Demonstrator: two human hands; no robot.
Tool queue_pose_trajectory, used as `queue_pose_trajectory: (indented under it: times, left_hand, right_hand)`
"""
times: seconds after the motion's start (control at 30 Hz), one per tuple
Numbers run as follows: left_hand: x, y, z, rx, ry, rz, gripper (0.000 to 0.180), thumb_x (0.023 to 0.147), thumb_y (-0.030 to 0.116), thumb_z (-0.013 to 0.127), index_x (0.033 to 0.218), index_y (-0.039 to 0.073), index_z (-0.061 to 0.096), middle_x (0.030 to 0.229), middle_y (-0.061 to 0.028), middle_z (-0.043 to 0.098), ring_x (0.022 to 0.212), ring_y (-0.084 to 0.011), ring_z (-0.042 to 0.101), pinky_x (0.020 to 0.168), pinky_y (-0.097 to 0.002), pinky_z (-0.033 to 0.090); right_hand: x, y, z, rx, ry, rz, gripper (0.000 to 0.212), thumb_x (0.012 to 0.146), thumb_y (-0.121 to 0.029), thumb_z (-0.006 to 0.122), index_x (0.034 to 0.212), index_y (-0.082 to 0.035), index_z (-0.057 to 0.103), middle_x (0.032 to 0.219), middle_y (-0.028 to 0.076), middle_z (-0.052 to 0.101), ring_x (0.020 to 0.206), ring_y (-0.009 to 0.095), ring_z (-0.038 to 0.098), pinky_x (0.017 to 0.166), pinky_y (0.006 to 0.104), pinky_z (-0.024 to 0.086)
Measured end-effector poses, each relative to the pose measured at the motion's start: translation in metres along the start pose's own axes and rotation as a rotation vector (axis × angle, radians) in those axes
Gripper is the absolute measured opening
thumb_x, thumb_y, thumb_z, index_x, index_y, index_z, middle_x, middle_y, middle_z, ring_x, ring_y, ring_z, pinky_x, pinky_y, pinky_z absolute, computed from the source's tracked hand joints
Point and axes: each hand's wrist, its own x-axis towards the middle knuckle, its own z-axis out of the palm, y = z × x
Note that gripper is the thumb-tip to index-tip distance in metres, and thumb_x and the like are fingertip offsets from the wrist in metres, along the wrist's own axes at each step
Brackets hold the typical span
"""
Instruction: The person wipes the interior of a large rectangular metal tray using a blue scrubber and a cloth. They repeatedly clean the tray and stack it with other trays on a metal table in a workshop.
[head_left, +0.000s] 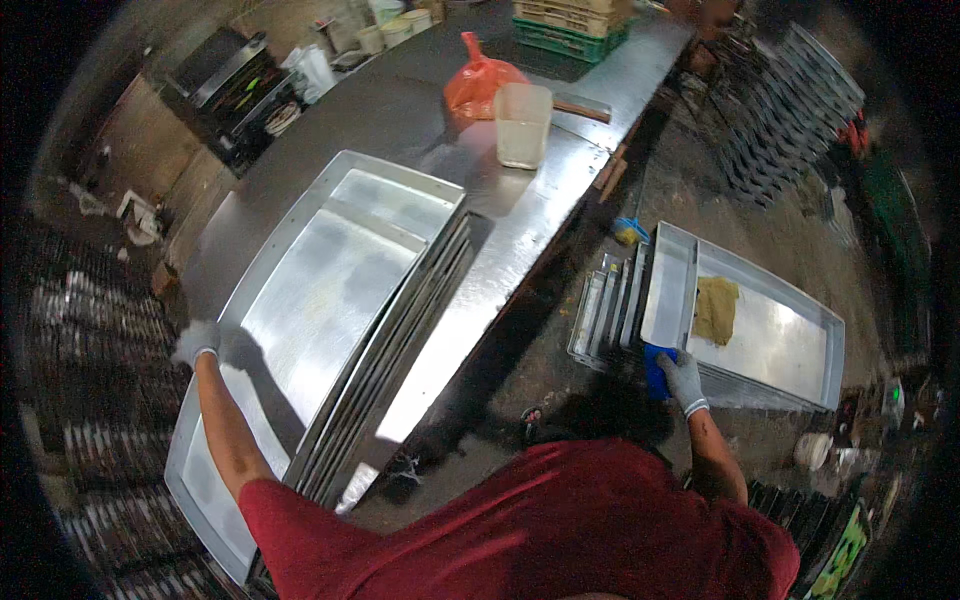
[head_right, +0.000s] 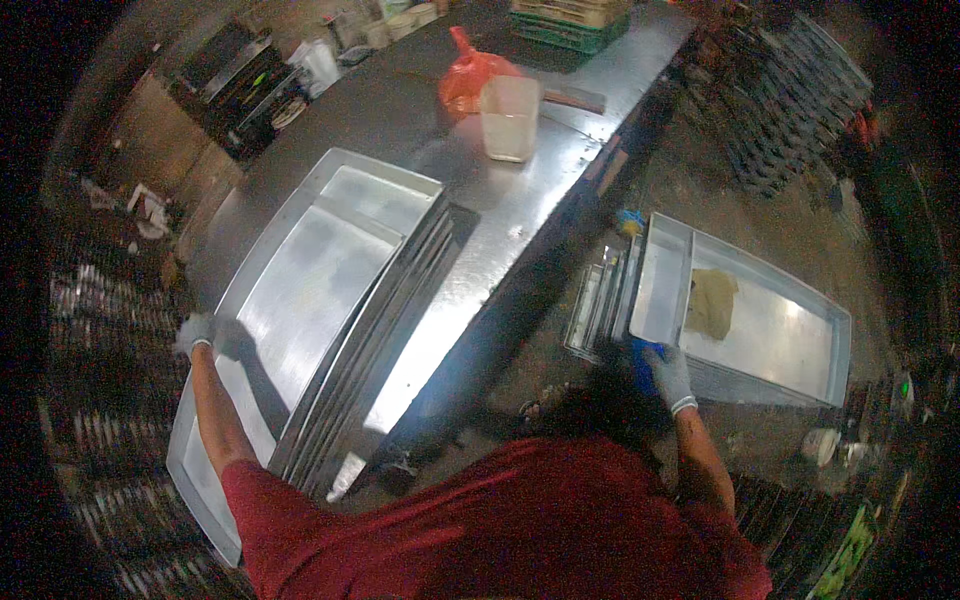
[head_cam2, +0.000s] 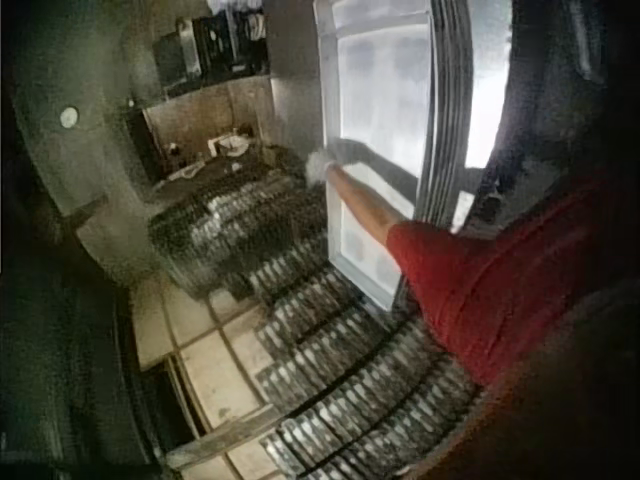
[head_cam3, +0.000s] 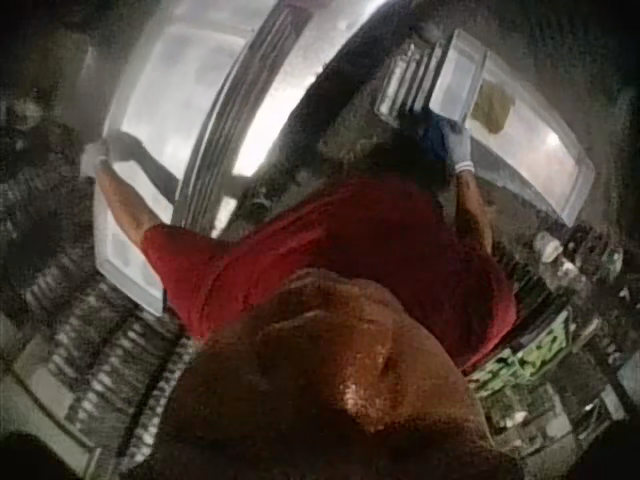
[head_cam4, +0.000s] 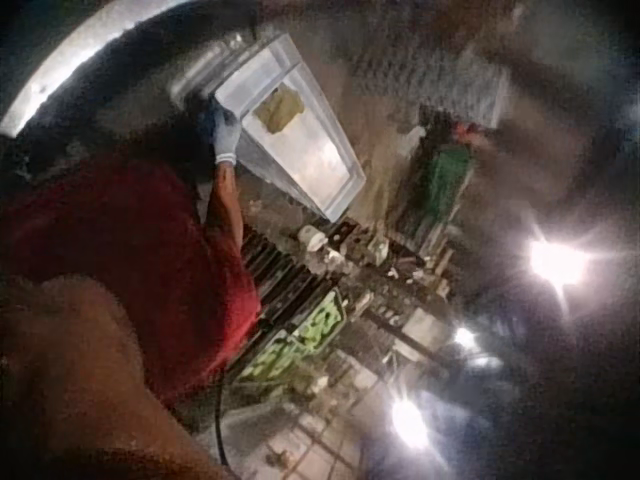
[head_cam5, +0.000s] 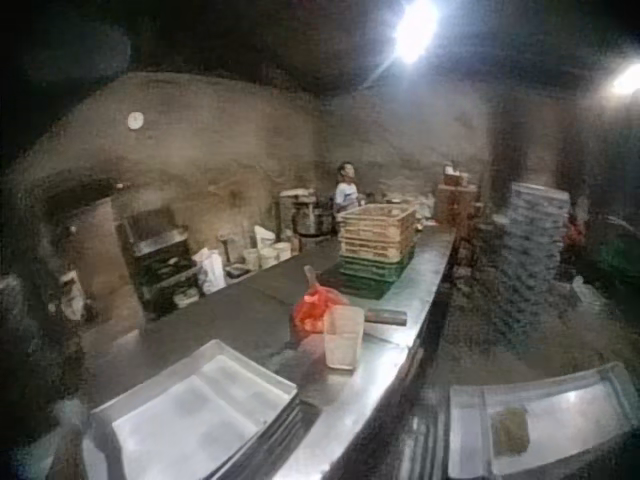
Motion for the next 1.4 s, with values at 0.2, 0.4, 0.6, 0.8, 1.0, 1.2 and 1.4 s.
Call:
queue_pose_trajectory:
  times: [0.2, 0.4, 0.6, 0.8, 1.0, 1.2, 1.4]
  left_hand:
    - [-0.177, 0.224, -0.187, -0.752, 0.109, 1.137, 0.047, 0.100, 0.032, 0.064, 0.137, 0.002, 0.062, 0.134, -0.0207, 0.066, 0.126, -0.0365, 0.062, 0.106, -0.0405, 0.047]
    - [-0.182, 0.335, -0.095, -0.497, 0.362, 1.255, 0.040, 0.092, 0.038, 0.064, 0.093, -0.001, 0.069, 0.086, -0.0267, 0.070, 0.082, -0.0477, 0.067, 0.072, -0.0562, 0.050]
    - [-0.190, 0.355, -0.097, -0.522, 0.308, 1.193, 0.031, 0.094, 0.031, 0.067, 0.100, 0.000, 0.069, 0.086, -0.0213, 0.070, 0.081, -0.0406, 0.069, 0.073, -0.0494, 0.053]
    - [-0.303, 0.396, -0.122, -1.486, 0.000, 1.258, 0.034, 0.094, 0.022, 0.069, 0.117, -0.003, 0.066, 0.105, -0.0202, 0.072, 0.094, -0.0329, 0.070, 0.085, -0.0437, 0.056]
    - [-0.594, 0.508, -0.198, -1.366, 0.043, 1.776, 0.054, 0.100, 0.018, 0.052, 0.152, 0.005, 0.048, 0.158, -0.0243, 0.042, 0.150, -0.0402, 0.032, 0.123, -0.0530, 0.024]
    - [-0.662, 0.655, -0.197, -1.169, -0.226, 1.279, 0.055, 0.102, 0.028, 0.058, 0.148, -0.002, 0.051, 0.147, -0.0247, 0.055, 0.135, -0.0381, 0.053, 0.115, -0.0415, 0.038]
    - [-0.782, 0.721, -0.156, -0.914, -0.248, 1.567, 0.070, 0.091, 0.037, 0.074, 0.148, 0.002, 0.051, 0.152, -0.0234, 0.048, 0.140, -0.0394, 0.046, 0.116, -0.0436, 0.039]
  right_hand:
    - [-0.003, -0.054, 0.012, -0.036, -0.296, 0.107, 0.046, 0.095, -0.047, 0.067, 0.117, -0.008, 0.076, 0.097, 0.011, 0.078, 0.086, 0.018, 0.072, 0.081, 0.0401, 0.058]
    - [0.021, -0.082, 0.013, -0.117, -0.158, -0.084, 0.049, 0.095, -0.050, 0.064, 0.115, -0.006, 0.075, 0.101, 0.016, 0.077, 0.088, 0.028, 0.074, 0.083, 0.0419, 0.058]
    - [0.002, 0.010, -0.006, 1.246, 0.293, 0.300, 0.028, 0.091, -0.024, 0.070, 0.106, -0.001, 0.071, 0.094, 0.007, 0.074, 0.076, 0.023, 0.073, 0.073, 0.0424, 0.062]
    - [0.050, 0.041, -0.001, 1.547, 0.043, 0.188, 0.027, 0.090, -0.011, 0.067, 0.116, -0.002, 0.065, 0.102, 0.008, 0.073, 0.089, 0.026, 0.071, 0.086, 0.0476, 0.060]
    - [0.102, -0.064, 0.015, 0.416, 0.128, -0.216, 0.028, 0.088, -0.016, 0.065, 0.109, 0.002, 0.069, 0.095, 0.011, 0.074, 0.087, 0.025, 0.070, 0.079, 0.0418, 0.056]
    - [0.080, 0.026, -0.164, 0.700, -0.029, -0.109, 0.046, 0.095, -0.036, 0.063, 0.123, 0.000, 0.068, 0.102, 0.015, 0.074, 0.090, 0.025, 0.068, 0.086, 0.0390, 0.054]
    - [0.094, 0.297, -0.435, 0.209, 0.765, 0.287, 0.024, 0.091, -0.027, 0.065, 0.103, -0.008, 0.072, 0.088, 0.014, 0.073, 0.075, 0.026, 0.070, 0.069, 0.0412, 0.055]
